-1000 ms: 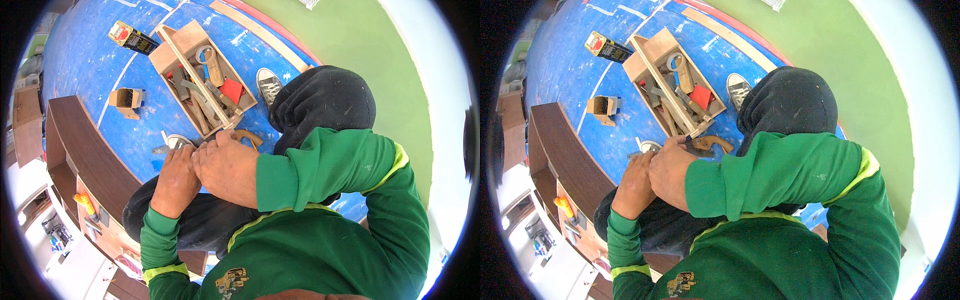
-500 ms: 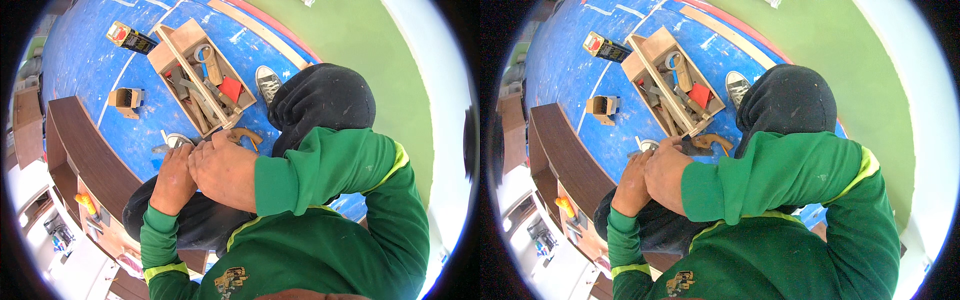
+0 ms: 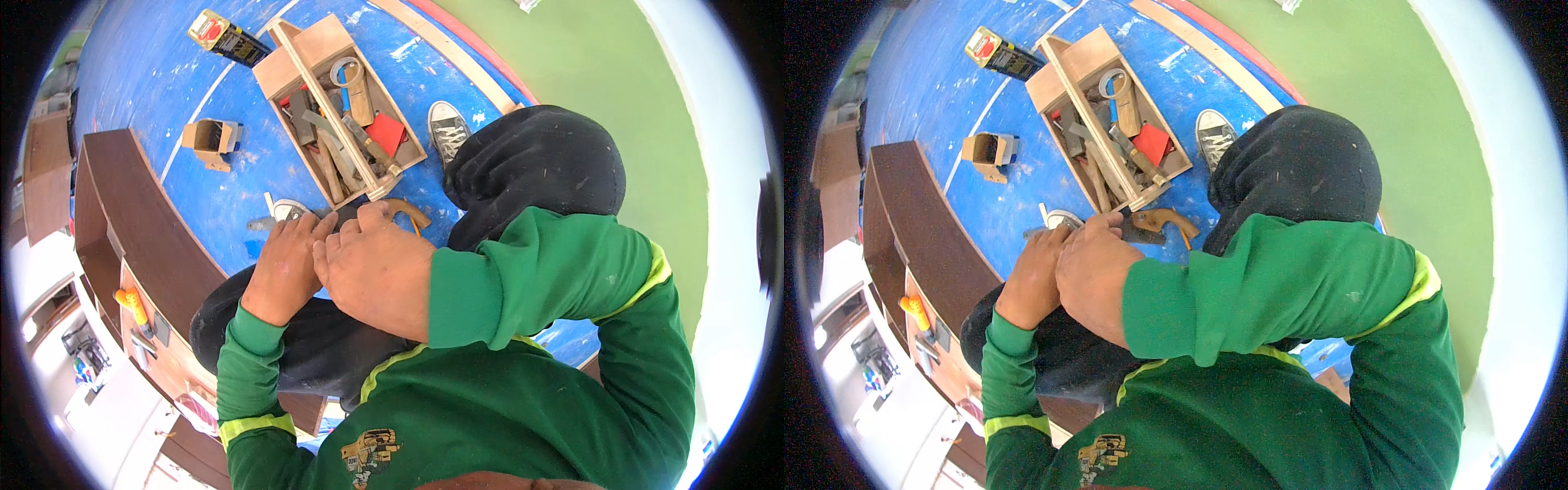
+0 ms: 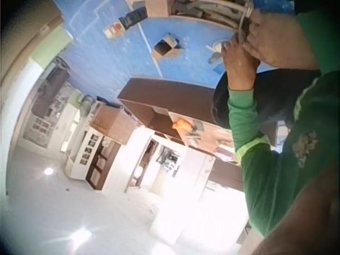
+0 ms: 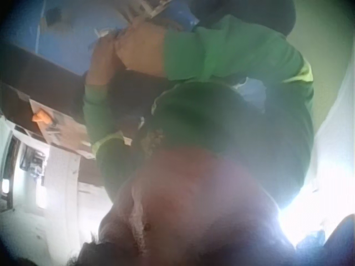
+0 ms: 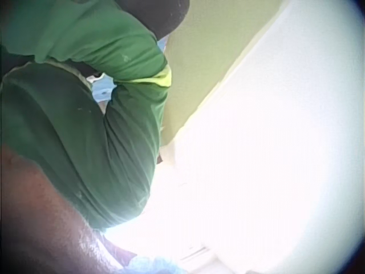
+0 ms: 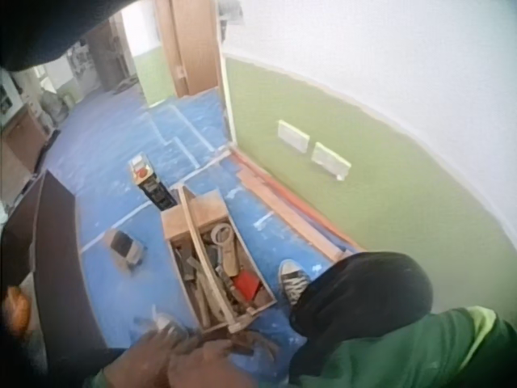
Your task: The person assembles a wooden cabinet by cutting a piece of wood with a hand saw, sanding the edges, and using a power drill to secure parts. They also measure a large wooden panel with a tape measure.
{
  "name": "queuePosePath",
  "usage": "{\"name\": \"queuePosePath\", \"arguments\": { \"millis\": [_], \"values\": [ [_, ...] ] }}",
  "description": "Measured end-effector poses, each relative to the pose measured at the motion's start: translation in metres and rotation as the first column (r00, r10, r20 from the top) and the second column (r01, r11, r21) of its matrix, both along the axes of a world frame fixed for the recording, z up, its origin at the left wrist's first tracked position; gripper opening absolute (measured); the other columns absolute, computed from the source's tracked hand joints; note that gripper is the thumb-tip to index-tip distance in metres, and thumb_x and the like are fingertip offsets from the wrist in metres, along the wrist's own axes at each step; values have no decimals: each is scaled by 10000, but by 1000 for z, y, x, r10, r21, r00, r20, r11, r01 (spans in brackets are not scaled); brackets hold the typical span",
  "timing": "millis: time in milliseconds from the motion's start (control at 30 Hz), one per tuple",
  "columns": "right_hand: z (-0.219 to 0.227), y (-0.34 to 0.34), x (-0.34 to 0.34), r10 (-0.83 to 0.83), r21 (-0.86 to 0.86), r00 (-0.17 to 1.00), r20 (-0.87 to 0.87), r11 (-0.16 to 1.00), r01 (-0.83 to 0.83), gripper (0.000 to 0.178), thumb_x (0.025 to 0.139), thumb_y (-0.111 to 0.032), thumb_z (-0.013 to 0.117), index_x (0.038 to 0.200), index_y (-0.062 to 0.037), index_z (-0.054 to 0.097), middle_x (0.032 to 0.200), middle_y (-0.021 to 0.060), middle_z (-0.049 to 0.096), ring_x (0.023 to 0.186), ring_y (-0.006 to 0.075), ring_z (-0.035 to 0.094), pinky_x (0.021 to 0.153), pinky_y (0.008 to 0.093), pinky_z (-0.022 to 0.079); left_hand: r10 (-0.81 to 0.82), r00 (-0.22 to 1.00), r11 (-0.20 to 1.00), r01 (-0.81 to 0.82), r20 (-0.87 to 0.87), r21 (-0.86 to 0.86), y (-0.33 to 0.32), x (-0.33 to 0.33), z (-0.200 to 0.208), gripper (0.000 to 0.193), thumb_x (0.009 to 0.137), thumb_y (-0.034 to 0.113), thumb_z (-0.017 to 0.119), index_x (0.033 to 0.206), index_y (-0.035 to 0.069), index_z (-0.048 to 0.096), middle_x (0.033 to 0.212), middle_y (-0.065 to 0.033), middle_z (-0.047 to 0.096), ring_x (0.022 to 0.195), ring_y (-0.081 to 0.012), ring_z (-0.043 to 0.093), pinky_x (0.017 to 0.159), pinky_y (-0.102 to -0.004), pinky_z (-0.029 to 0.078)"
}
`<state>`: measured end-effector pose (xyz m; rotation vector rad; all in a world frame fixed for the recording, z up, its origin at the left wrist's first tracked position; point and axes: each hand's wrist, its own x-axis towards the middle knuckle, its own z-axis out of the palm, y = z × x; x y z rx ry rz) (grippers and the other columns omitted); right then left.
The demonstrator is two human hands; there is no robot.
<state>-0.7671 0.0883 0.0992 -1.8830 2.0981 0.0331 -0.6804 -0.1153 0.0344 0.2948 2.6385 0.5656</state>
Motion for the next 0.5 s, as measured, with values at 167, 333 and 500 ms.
{"name": "queuePosePath", "arguments": {
  "millis": [167, 333, 500],
  "values": [
    [6, -1, 3, -20, -1, 999, -27, 1000, 20, 471, 959, -176, 628, 1353, 81, 614, 1101, 163, 750, 974, 291, 721, 825, 460, 529, -13, 1000, 1000, 12, -25, -7, 1, 6, -6, 479, 898, 109, 670, 1369, 26, 642, 1155, -154, 661, 1045, -358, 663, 935, -471, 502],
    [-7, 1, 1, -14, -101, 1000, 12, 995, 15, 422, 948, -169, 623, 1303, 59, 633, 1010, 113, 742, 917, 256, 728, 819, 424, 533, -43, 992, 999, 39, -116, -33, 5, 12, -7, 417, 888, 113, 683, 1297, 31, 668, 1143, -128, 663, 1033, -337, 673, 912, -448, 510],
    [1, 5, -28, -59, -151, 998, 7, 987, 59, 370, 934, -178, 651, 1243, 24, 631, 949, 94, 722, 876, 247, 741, 776, 383, 553, 125, 958, 984, -86, 257, -156, -4, -20, 20, 374, 937, 216, 741, 1234, 3, 663, 1065, -175, 706, 1060, -391, 697, 931, -502, 530]
  ]
}}
